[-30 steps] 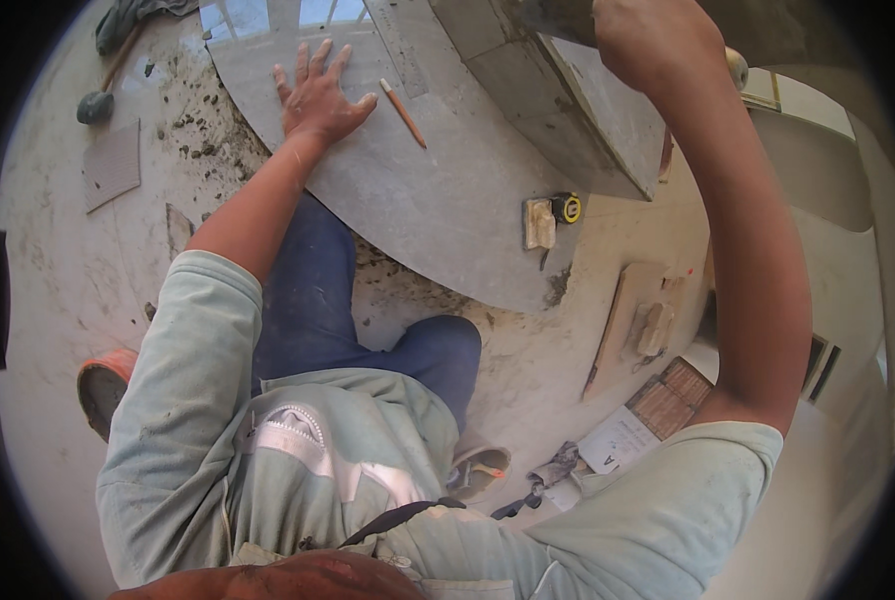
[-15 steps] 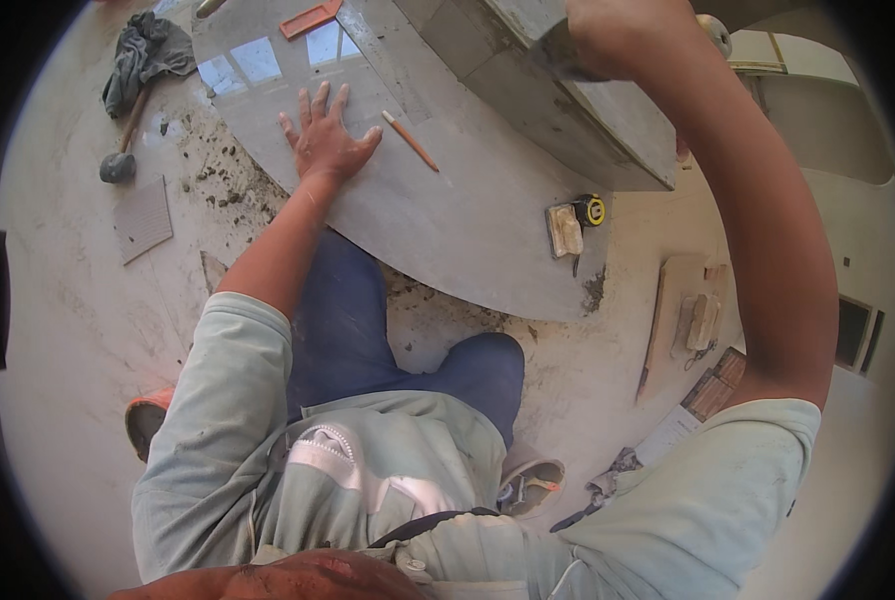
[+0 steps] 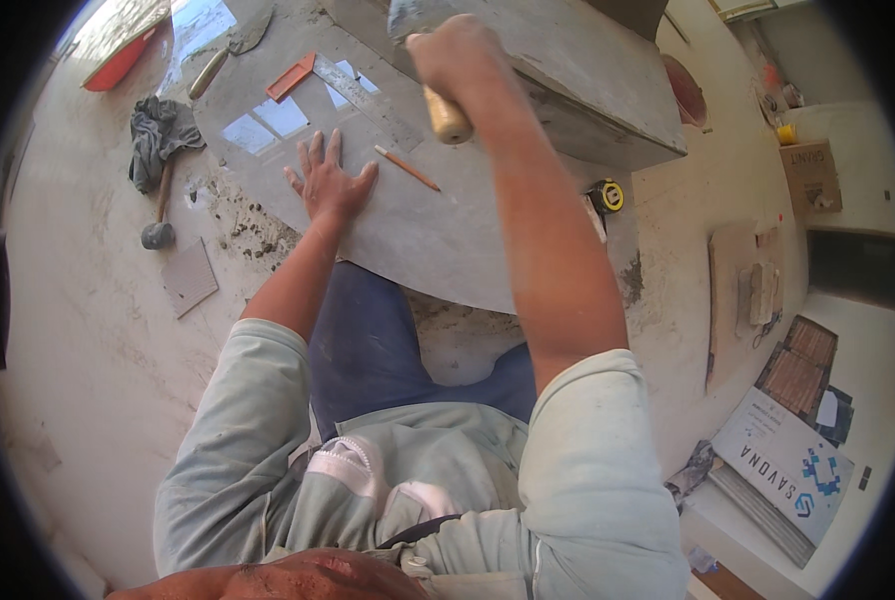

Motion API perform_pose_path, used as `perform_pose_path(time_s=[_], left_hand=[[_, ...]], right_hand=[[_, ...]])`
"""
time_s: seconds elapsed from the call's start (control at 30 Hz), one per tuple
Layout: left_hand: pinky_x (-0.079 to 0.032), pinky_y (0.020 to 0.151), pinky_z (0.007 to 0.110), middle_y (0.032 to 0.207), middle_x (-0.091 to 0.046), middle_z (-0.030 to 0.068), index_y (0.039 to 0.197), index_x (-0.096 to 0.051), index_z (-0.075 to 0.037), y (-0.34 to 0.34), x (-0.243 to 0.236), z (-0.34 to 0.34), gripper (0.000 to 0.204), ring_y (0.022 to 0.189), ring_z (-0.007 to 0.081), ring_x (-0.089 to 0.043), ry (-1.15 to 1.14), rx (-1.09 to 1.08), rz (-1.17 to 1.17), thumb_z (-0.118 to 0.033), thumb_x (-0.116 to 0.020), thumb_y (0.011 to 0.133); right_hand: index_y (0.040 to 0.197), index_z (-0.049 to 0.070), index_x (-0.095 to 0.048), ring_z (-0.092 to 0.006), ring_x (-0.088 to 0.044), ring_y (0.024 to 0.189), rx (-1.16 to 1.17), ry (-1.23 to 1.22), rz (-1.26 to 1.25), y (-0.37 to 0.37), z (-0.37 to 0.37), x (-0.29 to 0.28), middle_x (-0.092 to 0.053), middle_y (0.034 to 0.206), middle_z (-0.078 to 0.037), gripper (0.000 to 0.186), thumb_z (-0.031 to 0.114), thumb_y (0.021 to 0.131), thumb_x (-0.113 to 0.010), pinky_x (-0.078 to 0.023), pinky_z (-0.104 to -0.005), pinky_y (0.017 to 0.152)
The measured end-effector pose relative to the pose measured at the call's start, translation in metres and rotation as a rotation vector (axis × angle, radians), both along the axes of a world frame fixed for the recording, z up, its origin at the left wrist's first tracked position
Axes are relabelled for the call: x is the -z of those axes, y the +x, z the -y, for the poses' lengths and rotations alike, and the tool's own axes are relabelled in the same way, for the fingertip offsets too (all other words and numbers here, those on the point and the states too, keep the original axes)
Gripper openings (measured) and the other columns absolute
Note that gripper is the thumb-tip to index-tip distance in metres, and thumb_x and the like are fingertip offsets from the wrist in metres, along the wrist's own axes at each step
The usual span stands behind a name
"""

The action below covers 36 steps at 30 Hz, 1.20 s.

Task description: The person applies mortar to the side of a concrete stair using a trowel and presses a tile onto the surface.

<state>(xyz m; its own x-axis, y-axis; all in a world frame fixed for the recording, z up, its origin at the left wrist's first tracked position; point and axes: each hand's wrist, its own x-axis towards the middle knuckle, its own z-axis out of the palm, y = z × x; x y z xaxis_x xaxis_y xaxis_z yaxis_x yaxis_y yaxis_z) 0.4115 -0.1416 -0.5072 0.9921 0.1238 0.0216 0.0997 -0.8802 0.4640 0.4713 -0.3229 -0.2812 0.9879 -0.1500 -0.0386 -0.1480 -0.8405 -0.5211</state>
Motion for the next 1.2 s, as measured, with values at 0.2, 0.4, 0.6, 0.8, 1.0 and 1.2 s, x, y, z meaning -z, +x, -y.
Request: perform_pose_path(time_s=[0.2, 0.4, 0.6, 0.8, 1.0, 1.2], left_hand=[[0.001, 0.127, 0.056, 0.167, -0.031, 0.0049, 0.157, -0.043, -0.024, 0.001, 0.003, 0.002, 0.09, 0.159, 0.027, -0.012, 0.061, -0.021, 0.002, -0.057, -0.072, 0.078], [-0.001, 0.127, 0.055, 0.167, -0.032, 0.0053, 0.156, -0.045, -0.026, 0.003, 0.005, 0.007, 0.089, 0.159, 0.0255, -0.014, 0.084, -0.02, 0.019, -0.058, -0.073, 0.078], [-0.001, 0.127, 0.056, 0.167, -0.031, 0.0052, 0.156, -0.044, -0.025, 0.005, 0.01, 0.005, 0.09, 0.159, 0.0282, -0.014, 0.116, -0.019, -0.017, -0.059, -0.072, 0.078], [-0.003, 0.126, 0.057, 0.167, -0.031, 0.005, 0.156, -0.044, -0.025, 0.003, 0.008, 0.007, 0.088, 0.159, 0.0284, -0.015, 0.143, -0.024, -0.019, -0.059, -0.071, 0.08], [-0.005, 0.126, 0.058, 0.167, -0.031, 0.0047, 0.157, -0.043, -0.027, 0.009, 0.02, 0.001, 0.086, 0.159, 0.0275, -0.015, 0.15, -0.023, -0.006, -0.061, -0.07, 0.083], [-0.005, 0.126, 0.059, 0.167, -0.032, 0.004, 0.156, -0.045, -0.028, 0.009, 0.025, 0.0, 0.084, 0.158, 0.0278, -0.017, 0.181, -0.025, 0.015, -0.063, -0.069, 0.083]], right_hand=[[0.106, -0.013, -0.069, -0.0381, -0.075, 0.077, 0.167, 0.047, -0.083, -0.04, -0.009, 0.009, -0.072, 0.105, -0.032, 0.048, 0.033, 0.096, -0.06, -0.059, -0.0434, 0.084], [0.086, -0.009, -0.063, -0.0262, -0.072, 0.058, 0.389, 0.254, -0.128, -0.114, 0.071, 0.03, -0.068, 0.082, -0.024, 0.042, 0.031, 0.097, -0.059, -0.058, -0.0424, 0.057], [0.088, -0.011, -0.062, -0.0268, -0.068, 0.055, 0.658, 0.465, -0.17, -0.18, 0.153, 0.002, -0.065, 0.074, -0.02, 0.041, 0.028, 0.098, -0.057, -0.057, -0.0418, 0.052], [0.086, -0.011, -0.063, -0.0295, -0.07, 0.059, 0.63, 0.595, -0.117, -0.191, 0.16, 0.009, -0.065, 0.075, -0.022, 0.042, 0.029, 0.097, -0.06, -0.056, -0.0429, 0.051], [0.087, -0.005, -0.063, -0.0243, -0.068, 0.058, 0.201, 0.276, -0.074, -0.147, 0.11, 0.044, -0.066, 0.076, -0.019, 0.044, 0.038, 0.096, -0.061, -0.056, -0.0394, 0.053], [0.091, -0.004, -0.064, -0.0206, -0.066, 0.059, 0.41, 0.305, -0.136, -0.171, 0.163, 0.034, -0.064, 0.076, -0.015, 0.04, 0.035, 0.097, -0.06, -0.054, -0.0362, 0.049]])
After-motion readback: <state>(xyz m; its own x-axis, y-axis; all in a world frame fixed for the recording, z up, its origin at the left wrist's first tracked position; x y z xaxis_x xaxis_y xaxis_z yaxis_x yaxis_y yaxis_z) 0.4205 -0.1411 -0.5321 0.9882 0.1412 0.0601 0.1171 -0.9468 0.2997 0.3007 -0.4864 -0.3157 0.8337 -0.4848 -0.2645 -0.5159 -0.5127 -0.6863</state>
